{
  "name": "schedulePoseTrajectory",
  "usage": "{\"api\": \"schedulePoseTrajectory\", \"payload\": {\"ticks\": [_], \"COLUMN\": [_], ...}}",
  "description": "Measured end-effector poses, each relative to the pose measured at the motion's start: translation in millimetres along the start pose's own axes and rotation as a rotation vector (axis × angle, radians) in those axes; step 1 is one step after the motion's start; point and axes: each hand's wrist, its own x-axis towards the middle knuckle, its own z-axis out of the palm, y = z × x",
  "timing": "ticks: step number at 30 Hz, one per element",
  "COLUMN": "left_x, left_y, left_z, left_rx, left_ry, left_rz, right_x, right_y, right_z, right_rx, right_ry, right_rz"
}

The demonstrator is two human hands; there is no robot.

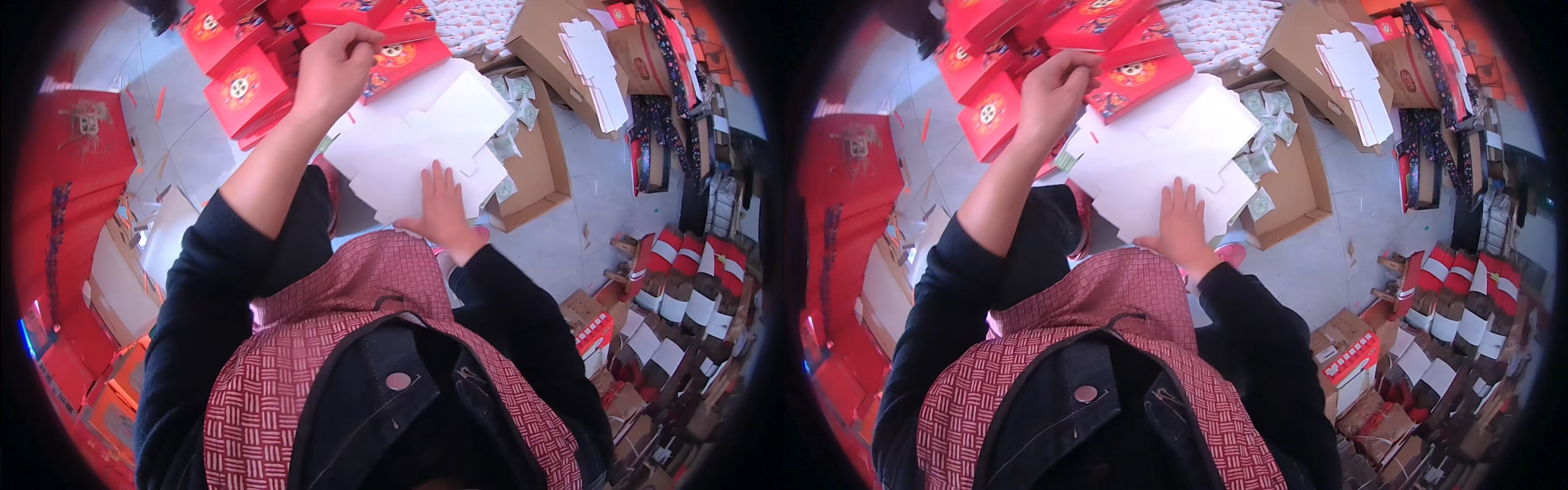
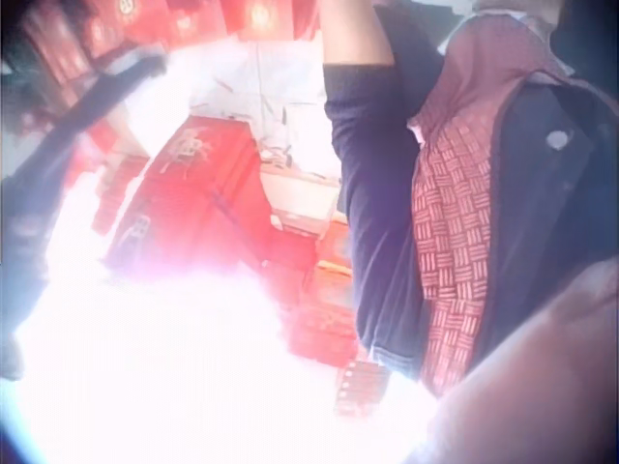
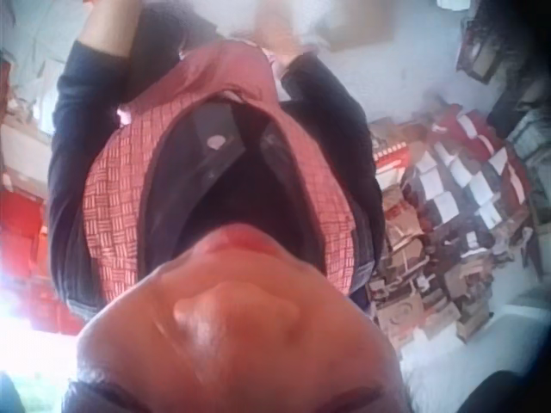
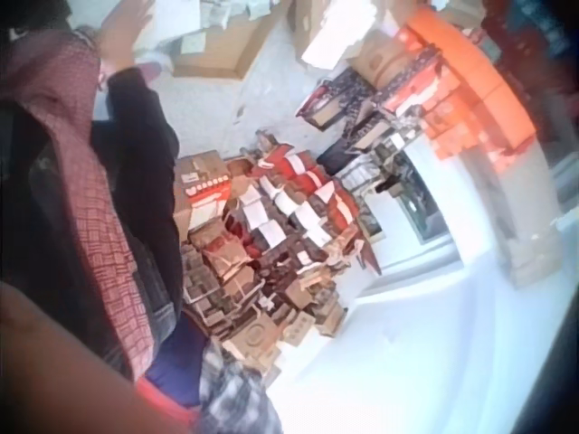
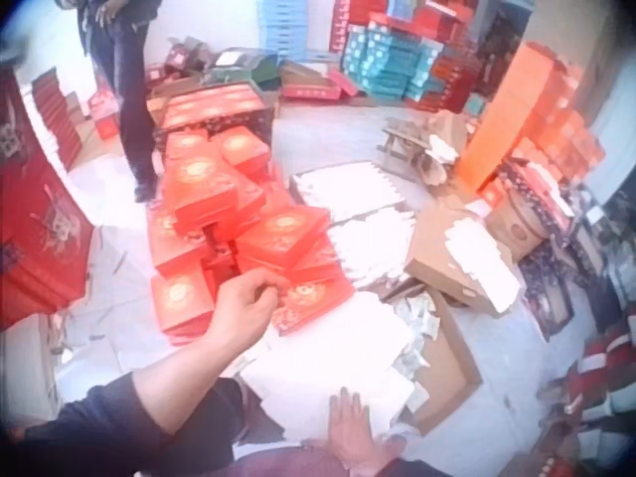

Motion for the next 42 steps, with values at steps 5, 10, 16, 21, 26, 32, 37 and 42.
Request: {"api": "schedulePoseTrajectory", "payload": {"ticks": [5,10,16,21,26,32,37,42], "left_x": [-11.8,-21.5,-35.9,-60.6,-104.8,-165.1,-156.4,-143.9], "left_y": [5.6,-5.5,-8.4,-14.2,-8.4,20.2,67.4,71.3], "left_z": [-11.7,-17.7,-17.8,-5.3,-3.8,-20.9,-47.7,-45.7], "left_rx": [0.129,0.208,0.291,0.357,0.279,-0.853,-1.178,-1.071], "left_ry": [-0.054,-0.125,-0.111,-0.192,-0.177,-0.229,-0.461,-0.579], "left_rz": [0.045,0.115,0.135,0.187,0.229,-0.824,-0.626,-0.398], "right_x": [-25.5,-33.5,-47.1,-60.3,-67.0,-122.5,-199.5,-229.6], "right_y": [-40.2,-22.4,-18.4,19.5,13.5,-40.0,-72.1,-47.4], "right_z": [59.9,73.1,22.8,19.7,-25.4,-136.1,-183.1,-199.6], "right_rx": [-0.059,-0.164,0.218,0.429,0.508,0.234,0.288,0.136], "right_ry": [-0.045,-0.091,-0.074,-0.151,0.130,0.765,0.662,0.657], "right_rz": [0.071,-0.168,0.151,0.125,0.177,-0.343,-0.497,-0.472]}}
